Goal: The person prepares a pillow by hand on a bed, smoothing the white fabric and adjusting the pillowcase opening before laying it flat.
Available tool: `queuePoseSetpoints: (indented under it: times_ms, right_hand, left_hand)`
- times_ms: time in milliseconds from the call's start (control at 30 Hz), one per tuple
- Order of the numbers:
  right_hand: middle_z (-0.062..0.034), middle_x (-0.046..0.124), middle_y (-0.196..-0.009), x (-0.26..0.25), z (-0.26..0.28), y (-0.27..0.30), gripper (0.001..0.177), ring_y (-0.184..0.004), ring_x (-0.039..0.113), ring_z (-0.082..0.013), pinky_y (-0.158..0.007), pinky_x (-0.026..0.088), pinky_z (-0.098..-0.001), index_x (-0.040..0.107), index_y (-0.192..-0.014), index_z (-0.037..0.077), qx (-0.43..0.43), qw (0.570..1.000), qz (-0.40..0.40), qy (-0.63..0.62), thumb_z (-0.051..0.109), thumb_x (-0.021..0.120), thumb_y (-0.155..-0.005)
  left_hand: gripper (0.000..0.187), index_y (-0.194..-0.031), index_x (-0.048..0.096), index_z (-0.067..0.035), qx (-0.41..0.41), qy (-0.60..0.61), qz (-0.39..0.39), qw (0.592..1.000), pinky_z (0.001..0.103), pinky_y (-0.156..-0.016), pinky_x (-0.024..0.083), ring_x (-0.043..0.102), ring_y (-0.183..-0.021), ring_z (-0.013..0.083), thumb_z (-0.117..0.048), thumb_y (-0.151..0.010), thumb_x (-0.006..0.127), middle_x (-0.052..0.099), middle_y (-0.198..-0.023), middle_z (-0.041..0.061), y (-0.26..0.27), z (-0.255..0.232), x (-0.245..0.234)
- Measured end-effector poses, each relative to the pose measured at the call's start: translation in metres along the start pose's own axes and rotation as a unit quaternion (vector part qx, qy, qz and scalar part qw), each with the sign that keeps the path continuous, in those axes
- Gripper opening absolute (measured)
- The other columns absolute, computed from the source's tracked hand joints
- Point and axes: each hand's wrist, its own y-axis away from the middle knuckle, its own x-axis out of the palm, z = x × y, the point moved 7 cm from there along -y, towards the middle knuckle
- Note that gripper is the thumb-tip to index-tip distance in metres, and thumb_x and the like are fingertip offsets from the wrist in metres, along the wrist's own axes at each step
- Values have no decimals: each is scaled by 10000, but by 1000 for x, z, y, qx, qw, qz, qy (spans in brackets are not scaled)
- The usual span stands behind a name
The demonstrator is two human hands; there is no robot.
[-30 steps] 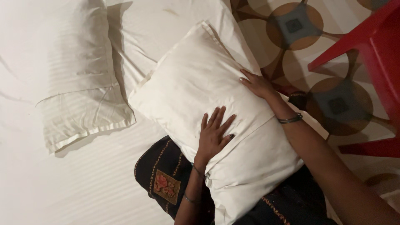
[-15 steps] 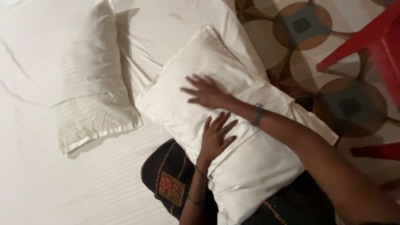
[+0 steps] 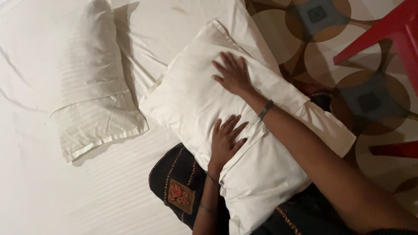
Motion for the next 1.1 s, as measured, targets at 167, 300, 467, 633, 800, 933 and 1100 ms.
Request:
queuePoseSetpoints:
  times_ms: [167, 300, 467, 633, 800, 933, 1100]
  right_hand:
    - [-143, 331, -1636, 28, -58, 0, 706, -1489, 304, -362, -1119, 262, -648, 384, -1580, 249, 148, 983, -8, -107, 609, 506, -984]
    - [-166, 414, -1579, 35, -78, 6, 728, -1432, 414, -365, -1086, 359, -611, 401, -1575, 248, 180, 977, -18, -113, 653, 501, -978]
    - [-144, 536, -1461, 40, -90, 16, 702, -1323, 505, -389, -1009, 432, -610, 413, -1551, 212, 198, 969, 7, -147, 630, 461, -989]
    - [-145, 569, -1437, 57, -102, 18, 680, -1324, 524, -373, -1045, 437, -570, 427, -1550, 196, 180, 973, -11, -145, 616, 459, -1016]
    - [-136, 564, -1447, 58, -100, 18, 677, -1329, 522, -363, -1049, 438, -554, 430, -1549, 211, 181, 972, -29, -148, 610, 466, -1004]
    - [-115, 537, -1478, 55, -100, 20, 665, -1348, 500, -361, -1051, 417, -570, 423, -1548, 228, 199, 967, -5, -157, 594, 467, -995]
    - [-105, 528, -1494, 49, -95, 22, 655, -1364, 493, -355, -1060, 402, -584, 411, -1550, 233, 190, 972, -3, -135, 582, 470, -998]
  left_hand:
    - [512, -1450, 627, -223, 3, -5, -3, 1000, 539, -1265, 204, 410, -1524, 268, -455, -998, 559, 502, -1603, 63, -1, -1, 0]
    - [516, -1445, 630, -225, 9, 0, -8, 1000, 537, -1265, 204, 410, -1522, 269, -445, -982, 573, 503, -1604, 58, -2, -3, -1]
    - [503, -1421, 645, -229, -17, 18, -3, 1000, 537, -1260, 214, 420, -1512, 271, -412, -953, 627, 525, -1585, 52, -2, -1, -1]
    - [496, -1442, 619, -158, -49, 171, 24, 984, 512, -1288, 176, 426, -1521, 276, -211, -950, 655, 533, -1581, 93, -5, 21, -10]
    - [445, -1454, 626, -116, -103, 217, -68, 968, 429, -1235, 407, 526, -1485, 248, -136, -1010, 630, 599, -1554, 87, -20, 85, -65]
    - [456, -1474, 585, -146, -145, 158, -157, 964, 413, -1217, 370, 407, -1518, 265, -160, -1018, 609, 472, -1623, 105, -20, 124, -71]
    - [569, -1508, 538, -168, -86, -156, -173, 969, 577, -1208, 209, 272, -1522, 422, -333, -972, 634, 302, -1647, 231, -8, 109, -24]
